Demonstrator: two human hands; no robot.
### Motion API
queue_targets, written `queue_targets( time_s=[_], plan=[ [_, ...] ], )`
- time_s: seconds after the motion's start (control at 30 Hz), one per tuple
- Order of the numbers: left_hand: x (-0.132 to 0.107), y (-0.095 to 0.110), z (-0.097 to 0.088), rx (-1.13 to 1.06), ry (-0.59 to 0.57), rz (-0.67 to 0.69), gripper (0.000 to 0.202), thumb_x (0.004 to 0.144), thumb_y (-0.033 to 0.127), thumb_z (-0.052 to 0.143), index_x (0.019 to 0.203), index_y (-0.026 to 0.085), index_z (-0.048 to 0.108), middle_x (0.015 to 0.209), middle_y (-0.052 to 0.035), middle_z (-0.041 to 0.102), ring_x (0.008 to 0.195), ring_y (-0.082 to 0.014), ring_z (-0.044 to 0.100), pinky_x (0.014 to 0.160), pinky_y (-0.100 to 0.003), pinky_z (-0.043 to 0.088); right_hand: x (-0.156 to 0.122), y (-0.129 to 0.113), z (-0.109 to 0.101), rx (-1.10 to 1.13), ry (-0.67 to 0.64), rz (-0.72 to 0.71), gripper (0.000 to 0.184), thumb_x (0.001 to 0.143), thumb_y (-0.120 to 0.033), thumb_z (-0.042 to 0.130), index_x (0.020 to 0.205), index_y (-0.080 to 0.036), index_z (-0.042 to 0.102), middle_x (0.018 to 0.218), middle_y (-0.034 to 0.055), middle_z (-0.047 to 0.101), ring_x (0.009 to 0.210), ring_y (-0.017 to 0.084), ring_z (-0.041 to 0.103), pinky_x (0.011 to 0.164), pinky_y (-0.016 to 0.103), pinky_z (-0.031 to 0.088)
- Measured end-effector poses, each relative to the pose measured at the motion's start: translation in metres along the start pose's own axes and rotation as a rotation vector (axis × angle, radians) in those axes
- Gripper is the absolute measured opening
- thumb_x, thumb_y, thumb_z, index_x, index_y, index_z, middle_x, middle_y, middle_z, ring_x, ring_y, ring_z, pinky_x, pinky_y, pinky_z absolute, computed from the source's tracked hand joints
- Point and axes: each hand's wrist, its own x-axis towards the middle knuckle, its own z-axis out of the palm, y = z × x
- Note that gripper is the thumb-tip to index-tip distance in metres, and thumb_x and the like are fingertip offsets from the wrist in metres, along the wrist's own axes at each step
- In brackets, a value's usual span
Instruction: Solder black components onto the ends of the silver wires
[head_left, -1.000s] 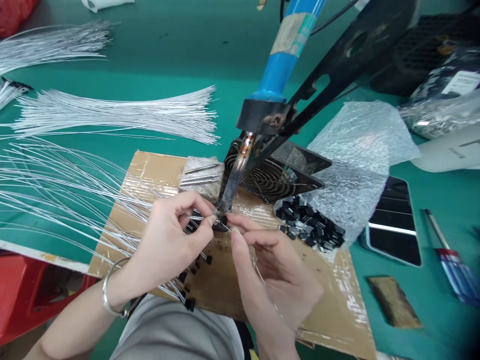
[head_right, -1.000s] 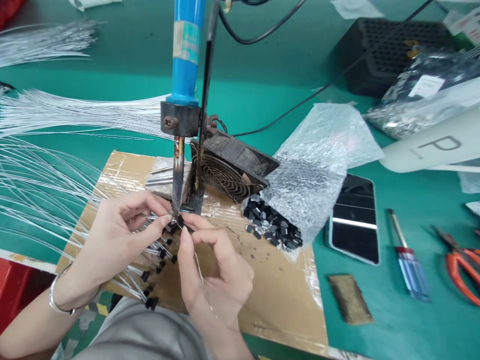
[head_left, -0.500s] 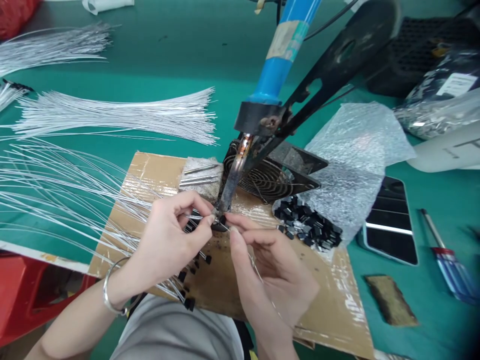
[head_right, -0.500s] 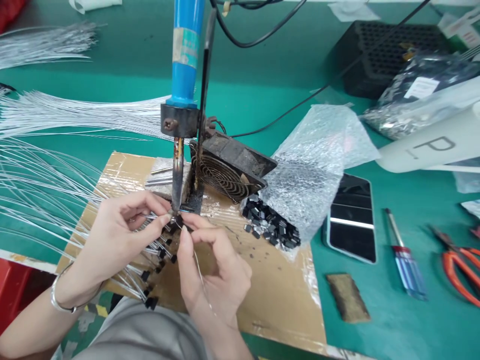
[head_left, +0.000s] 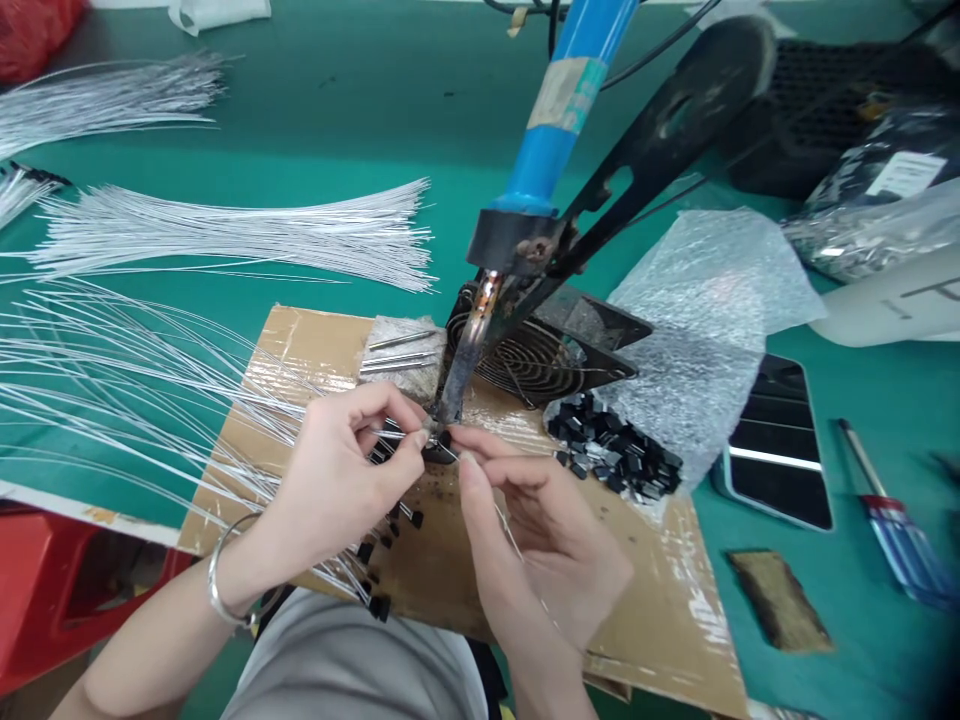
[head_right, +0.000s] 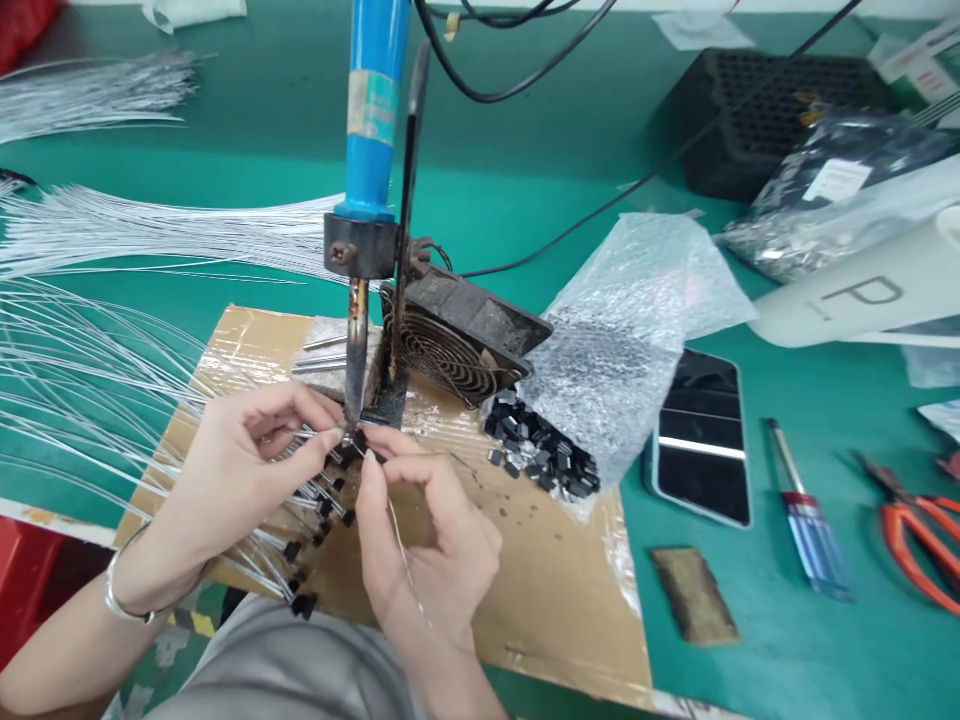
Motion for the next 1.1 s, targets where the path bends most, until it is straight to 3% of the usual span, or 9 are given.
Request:
queue_targets(
  time_s=[0.13, 0.63, 1.1],
  plan=[
    [-0.0013, -0.0006, -0.0002, -0.004, -0.005, 0.009, 0.007, 0.079, 0.018, 0.068, 0.072, 0.019, 0.067, 0.086, -0.0059, 0.077, 0.081, -0.0203, 0.072, 0.059, -0.026, 0.048, 0.0005, -0.0061, 0.0036, -0.007, 0.057, 0.032, 0.014, 0.094, -0.021, 0.075, 0.082, -0.022, 0.068, 0.108, 0.0065, 0.085, 0.096, 0.021, 0.082, 0.085, 0.033, 0.064],
    [-0.001, 0.0001, -0.0003, -0.014, -0.009, -0.004, 0.007, 0.078, 0.018, 0.068, 0.072, 0.019, 0.067, 0.086, -0.0051, 0.076, 0.081, -0.0206, 0.071, 0.06, -0.028, 0.046, 0.0001, -0.0062, 0.0023, 0.018, 0.015, 0.002, 0.011, 0.093, -0.016, 0.074, 0.086, -0.023, 0.069, 0.112, 0.006, 0.084, 0.101, 0.021, 0.081, 0.089, 0.032, 0.063],
    [-0.0016, -0.0006, 0.0002, -0.001, -0.008, 0.01, 0.007, 0.078, 0.019, 0.066, 0.072, 0.019, 0.067, 0.083, -0.0041, 0.076, 0.078, -0.0194, 0.07, 0.058, -0.026, 0.043, 0.001, -0.0067, 0.0037, -0.02, 0.051, 0.022, 0.014, 0.094, -0.021, 0.074, 0.082, -0.022, 0.068, 0.105, 0.0057, 0.085, 0.093, 0.019, 0.081, 0.082, 0.028, 0.063]
  ],
)
